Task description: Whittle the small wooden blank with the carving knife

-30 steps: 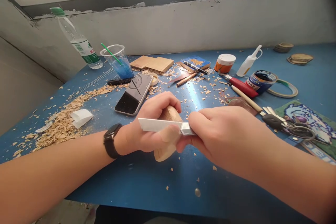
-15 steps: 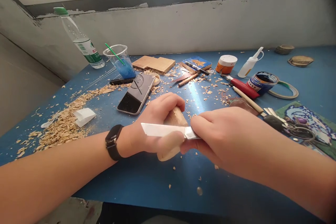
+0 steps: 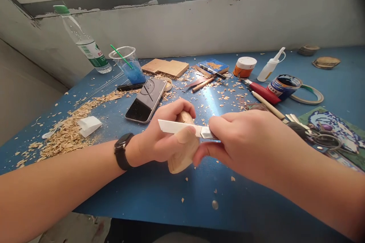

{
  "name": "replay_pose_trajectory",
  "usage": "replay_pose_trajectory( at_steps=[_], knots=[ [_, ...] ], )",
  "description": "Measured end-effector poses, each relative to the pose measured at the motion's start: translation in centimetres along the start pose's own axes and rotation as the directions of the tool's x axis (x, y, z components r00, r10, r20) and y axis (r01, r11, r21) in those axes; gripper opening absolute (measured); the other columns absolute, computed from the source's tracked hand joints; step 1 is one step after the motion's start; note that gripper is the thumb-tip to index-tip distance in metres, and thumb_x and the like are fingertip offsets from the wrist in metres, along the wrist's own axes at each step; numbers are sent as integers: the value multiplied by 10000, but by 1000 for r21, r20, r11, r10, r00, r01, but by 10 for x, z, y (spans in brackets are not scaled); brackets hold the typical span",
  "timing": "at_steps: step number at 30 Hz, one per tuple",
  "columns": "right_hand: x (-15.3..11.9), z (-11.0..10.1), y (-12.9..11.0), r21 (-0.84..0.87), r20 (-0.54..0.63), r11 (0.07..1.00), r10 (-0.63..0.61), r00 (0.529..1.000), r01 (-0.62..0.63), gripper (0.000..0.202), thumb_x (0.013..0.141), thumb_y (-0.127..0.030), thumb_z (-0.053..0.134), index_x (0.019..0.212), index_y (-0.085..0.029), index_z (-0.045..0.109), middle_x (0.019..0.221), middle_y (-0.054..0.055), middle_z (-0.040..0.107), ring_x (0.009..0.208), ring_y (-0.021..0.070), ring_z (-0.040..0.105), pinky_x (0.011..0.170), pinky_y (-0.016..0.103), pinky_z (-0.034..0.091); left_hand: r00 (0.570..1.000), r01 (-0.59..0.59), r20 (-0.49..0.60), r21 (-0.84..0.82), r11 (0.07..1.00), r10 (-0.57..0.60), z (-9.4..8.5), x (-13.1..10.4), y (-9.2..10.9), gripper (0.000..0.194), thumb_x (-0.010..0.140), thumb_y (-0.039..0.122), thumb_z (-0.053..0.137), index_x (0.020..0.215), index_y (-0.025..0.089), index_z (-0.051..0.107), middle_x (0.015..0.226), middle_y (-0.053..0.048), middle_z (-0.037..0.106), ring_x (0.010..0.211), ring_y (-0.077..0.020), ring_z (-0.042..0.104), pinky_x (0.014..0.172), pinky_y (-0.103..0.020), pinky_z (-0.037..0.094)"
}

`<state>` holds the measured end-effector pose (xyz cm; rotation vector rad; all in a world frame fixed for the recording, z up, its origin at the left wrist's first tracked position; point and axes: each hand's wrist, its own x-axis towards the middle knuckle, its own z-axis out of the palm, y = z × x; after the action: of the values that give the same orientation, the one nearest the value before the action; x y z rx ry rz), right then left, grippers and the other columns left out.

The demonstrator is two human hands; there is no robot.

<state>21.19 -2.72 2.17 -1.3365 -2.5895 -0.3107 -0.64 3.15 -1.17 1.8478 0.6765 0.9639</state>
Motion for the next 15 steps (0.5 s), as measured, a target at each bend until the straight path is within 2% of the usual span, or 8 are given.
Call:
replay_pose_trajectory(
  at_steps=[2, 3, 9, 12, 15],
  knots=[
    [1, 1, 1, -3, -29, 999, 37, 999, -37, 526, 941, -680, 692, 703, -233, 548, 549, -27, 492, 474, 149, 418, 506, 320, 187, 997, -59, 50, 74, 995, 55, -3, 0, -3, 438, 956, 637, 617, 1002, 202, 633, 714, 11, 535, 629, -155, 446, 633, -328, 399],
    [1, 2, 1, -5, -45, 1000, 30, 999, -30, 531, 945, -689, 679, 707, -234, 545, 548, -29, 491, 471, 153, 421, 506, 322, 184, 995, -78, 67, 100, 992, 71, -4, 0, -4, 448, 970, 647, 585, 1017, 202, 620, 720, 11, 532, 633, -157, 444, 634, -330, 394],
    [0, -4, 1, 80, -69, 989, -116, 991, 121, 285, 969, -335, 712, 773, -227, 535, 595, -36, 549, 459, 148, 452, 474, 322, 181, 993, -87, 81, 86, 992, 80, -7, 4, -14, 710, 838, 871, 578, 1101, 212, 616, 802, -34, 594, 713, -209, 494, 663, -359, 391],
    [-1, -4, -2, 119, -72, 984, -122, 990, 130, 233, 974, -282, 693, 811, -219, 540, 629, -30, 586, 463, 148, 472, 465, 321, 189, 993, -56, 104, 28, 998, 52, -9, 6, -16, 752, 790, 902, 624, 1095, 215, 615, 808, -32, 598, 707, -202, 490, 642, -348, 382],
    [-2, -3, -3, 101, -88, 991, -83, 993, 92, 277, 980, -308, 681, 771, -235, 513, 611, -29, 566, 457, 153, 451, 478, 321, 181, 991, -58, 121, -19, 998, 60, -8, 6, -14, 725, 789, 853, 695, 1116, 215, 588, 759, 1, 572, 660, -170, 466, 623, -332, 374]
  ],
)
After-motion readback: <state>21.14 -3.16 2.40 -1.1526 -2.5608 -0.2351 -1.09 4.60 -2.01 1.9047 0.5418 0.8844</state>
